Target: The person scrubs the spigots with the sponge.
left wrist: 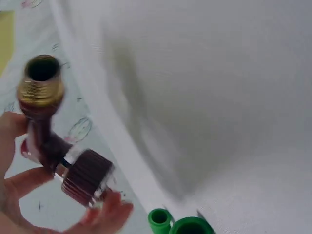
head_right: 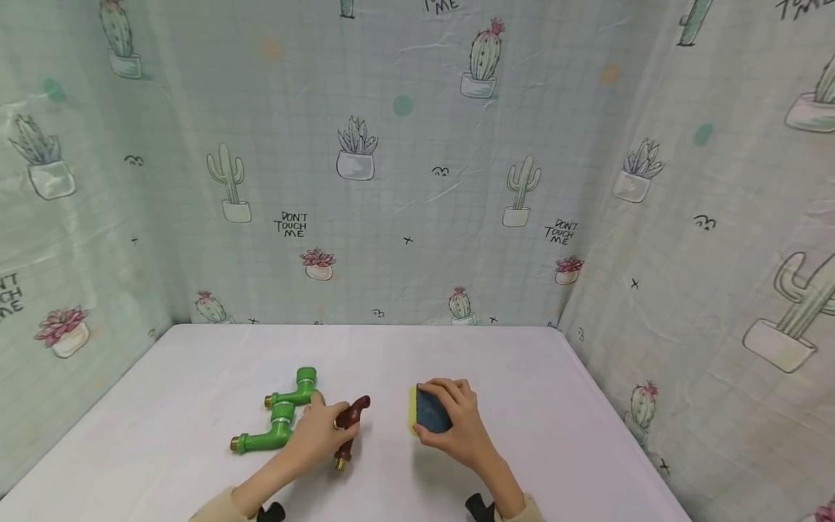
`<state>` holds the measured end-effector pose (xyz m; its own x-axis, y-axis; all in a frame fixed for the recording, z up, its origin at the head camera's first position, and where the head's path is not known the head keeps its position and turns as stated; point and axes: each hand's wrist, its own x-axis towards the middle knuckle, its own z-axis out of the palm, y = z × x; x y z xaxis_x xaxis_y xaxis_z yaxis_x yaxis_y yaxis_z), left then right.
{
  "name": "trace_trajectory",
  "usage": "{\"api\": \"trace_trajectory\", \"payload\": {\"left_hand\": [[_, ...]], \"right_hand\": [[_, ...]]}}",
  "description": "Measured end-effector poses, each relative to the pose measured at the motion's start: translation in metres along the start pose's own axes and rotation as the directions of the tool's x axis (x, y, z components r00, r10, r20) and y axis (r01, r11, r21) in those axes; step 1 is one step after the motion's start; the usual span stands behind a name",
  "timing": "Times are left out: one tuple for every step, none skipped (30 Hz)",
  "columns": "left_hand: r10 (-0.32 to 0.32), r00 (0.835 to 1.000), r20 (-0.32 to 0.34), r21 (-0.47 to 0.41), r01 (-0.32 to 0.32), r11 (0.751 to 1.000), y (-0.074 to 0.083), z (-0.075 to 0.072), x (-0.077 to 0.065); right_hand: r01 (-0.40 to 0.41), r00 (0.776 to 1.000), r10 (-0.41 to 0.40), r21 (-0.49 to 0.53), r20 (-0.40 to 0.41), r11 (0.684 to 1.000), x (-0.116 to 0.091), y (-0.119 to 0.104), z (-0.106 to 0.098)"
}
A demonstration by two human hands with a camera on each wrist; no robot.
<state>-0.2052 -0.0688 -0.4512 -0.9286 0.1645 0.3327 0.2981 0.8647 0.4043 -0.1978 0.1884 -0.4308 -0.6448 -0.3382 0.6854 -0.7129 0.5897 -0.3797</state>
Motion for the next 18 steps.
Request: {"api": "trace_trajectory", "payload": {"left_hand": [[-0.006,1.000,0.009,-0.085,0.007,0.996,0.000,-0.003,0.001],[-0.010,1.000,0.020,-0.175,0.013,0.984,0.000,-0.007,0.002],[-0.008,0.999,0.031,-0.256,0.016,0.967,0.000,-0.011,0.003],[-0.005,0.998,0.058,-0.350,0.025,0.937,0.001,-0.015,0.004],[0.000,0.996,0.095,-0.443,0.042,0.896,0.002,-0.019,0.005],[0.005,0.990,0.142,-0.530,0.072,0.845,0.003,-0.023,0.005],[0.012,0.982,0.187,-0.608,0.106,0.787,0.003,-0.026,0.006],[0.020,0.972,0.235,-0.670,0.147,0.728,0.004,-0.030,0.005],[0.028,0.959,0.283,-0.714,0.191,0.673,0.005,-0.032,0.005],[0.037,0.943,0.331,-0.752,0.240,0.615,0.006,-0.034,0.004],[0.052,0.931,0.362,-0.775,0.270,0.572,0.007,-0.035,0.004],[0.069,0.920,0.386,-0.789,0.290,0.542,0.007,-0.036,0.004],[0.086,0.911,0.404,-0.799,0.306,0.518,0.008,-0.037,0.003],[0.104,0.901,0.421,-0.809,0.322,0.492,0.009,-0.037,0.003],[0.120,0.892,0.436,-0.818,0.338,0.465,0.010,-0.037,0.003],[0.138,0.883,0.449,-0.829,0.354,0.433,0.010,-0.037,0.002],[0.151,0.873,0.463,-0.836,0.374,0.402,0.010,-0.036,0.002],[0.162,0.866,0.474,-0.841,0.391,0.373,0.010,-0.036,0.001]], "right_hand": [[0.006,1.000,-0.006,0.003,-0.002,1.000,0.001,0.000,0.001],[0.018,1.000,-0.018,0.005,-0.007,1.000,0.001,-0.001,0.001],[0.029,0.999,-0.029,0.010,-0.015,1.000,0.002,-0.002,0.002],[0.041,0.999,-0.040,0.013,-0.023,0.999,0.003,-0.003,0.003],[0.049,0.998,-0.048,0.016,-0.028,0.999,0.004,-0.004,0.004],[0.057,0.998,-0.056,0.017,-0.032,0.998,0.005,-0.005,0.006],[0.058,0.998,-0.058,0.019,-0.029,0.998,0.006,-0.006,0.007],[0.063,0.998,-0.063,0.021,-0.026,0.998,0.007,-0.008,0.009],[0.064,0.998,-0.063,0.024,-0.022,0.998,0.008,-0.009,0.010],[0.065,0.998,-0.065,0.028,-0.016,0.998,0.009,-0.011,0.012],[0.065,0.998,-0.064,0.034,-0.010,0.997,0.010,-0.013,0.013],[0.068,0.998,-0.068,0.041,-0.007,0.997,0.011,-0.016,0.014],[0.070,0.998,-0.070,0.043,-0.005,0.997,0.012,-0.018,0.015],[0.069,0.998,-0.069,0.050,-0.001,0.996,0.013,-0.020,0.017],[0.070,0.998,-0.070,0.053,-0.001,0.996,0.014,-0.022,0.018],[0.073,0.997,-0.073,0.056,0.000,0.996,0.015,-0.024,0.019],[0.074,0.997,-0.075,0.059,0.003,0.995,0.015,-0.025,0.020],[0.076,0.997,-0.076,0.060,0.005,0.995,0.016,-0.026,0.022]]}}
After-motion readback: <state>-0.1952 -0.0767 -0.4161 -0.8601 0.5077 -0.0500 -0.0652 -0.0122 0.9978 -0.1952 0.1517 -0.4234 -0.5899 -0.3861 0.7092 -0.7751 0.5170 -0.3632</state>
